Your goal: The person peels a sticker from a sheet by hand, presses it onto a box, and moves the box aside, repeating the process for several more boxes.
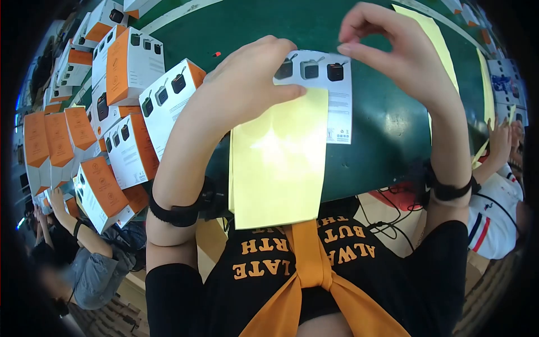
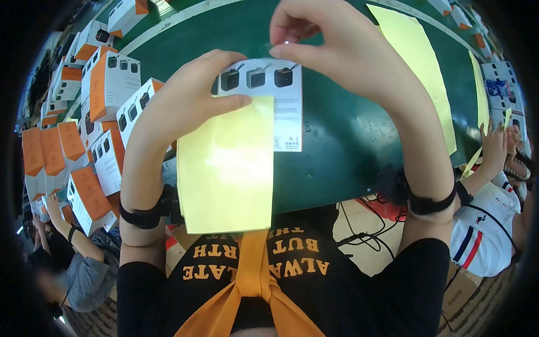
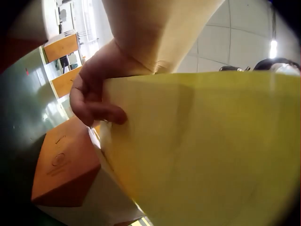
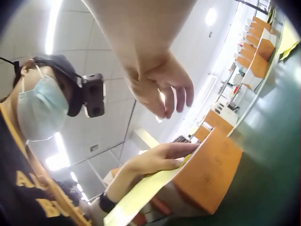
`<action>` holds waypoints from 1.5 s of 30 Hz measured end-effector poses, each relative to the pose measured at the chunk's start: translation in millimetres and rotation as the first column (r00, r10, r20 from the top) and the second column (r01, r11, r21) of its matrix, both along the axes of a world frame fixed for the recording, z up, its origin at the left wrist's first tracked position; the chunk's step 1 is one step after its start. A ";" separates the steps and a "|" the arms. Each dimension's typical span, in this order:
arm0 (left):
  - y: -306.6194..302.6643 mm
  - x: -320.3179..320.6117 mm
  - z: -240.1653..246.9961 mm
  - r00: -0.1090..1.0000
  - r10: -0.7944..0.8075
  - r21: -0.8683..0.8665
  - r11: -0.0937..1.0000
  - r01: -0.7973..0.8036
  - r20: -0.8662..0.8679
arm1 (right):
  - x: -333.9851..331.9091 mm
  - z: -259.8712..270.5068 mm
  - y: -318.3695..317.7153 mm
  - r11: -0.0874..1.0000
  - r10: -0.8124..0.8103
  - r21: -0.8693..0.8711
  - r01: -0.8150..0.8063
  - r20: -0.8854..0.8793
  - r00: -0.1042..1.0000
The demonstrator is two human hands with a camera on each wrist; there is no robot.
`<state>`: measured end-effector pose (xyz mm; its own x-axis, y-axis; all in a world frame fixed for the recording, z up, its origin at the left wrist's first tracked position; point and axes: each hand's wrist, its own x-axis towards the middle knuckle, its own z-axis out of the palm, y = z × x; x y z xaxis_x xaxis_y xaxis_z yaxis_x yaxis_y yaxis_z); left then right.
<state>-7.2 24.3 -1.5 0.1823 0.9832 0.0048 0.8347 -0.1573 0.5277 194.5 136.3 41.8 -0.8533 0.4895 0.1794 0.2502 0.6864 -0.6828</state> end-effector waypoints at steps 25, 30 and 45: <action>-6.6 10.4 3.4 0.973 0.074 -0.151 0.988 -0.042 0.219 | -22.4 -21.8 6.6 0.999 0.035 -0.031 -0.027 0.290 0.956; -12.5 12.2 13.7 0.965 0.120 -0.122 0.988 -0.094 0.233 | -4.3 -47.0 -19.8 0.850 -0.044 0.514 -0.111 0.280 0.959; -83.0 -47.1 83.9 0.627 0.476 -0.078 0.830 -0.553 0.617 | -158.0 -16.1 148.9 0.786 -0.140 0.564 -0.252 0.561 0.816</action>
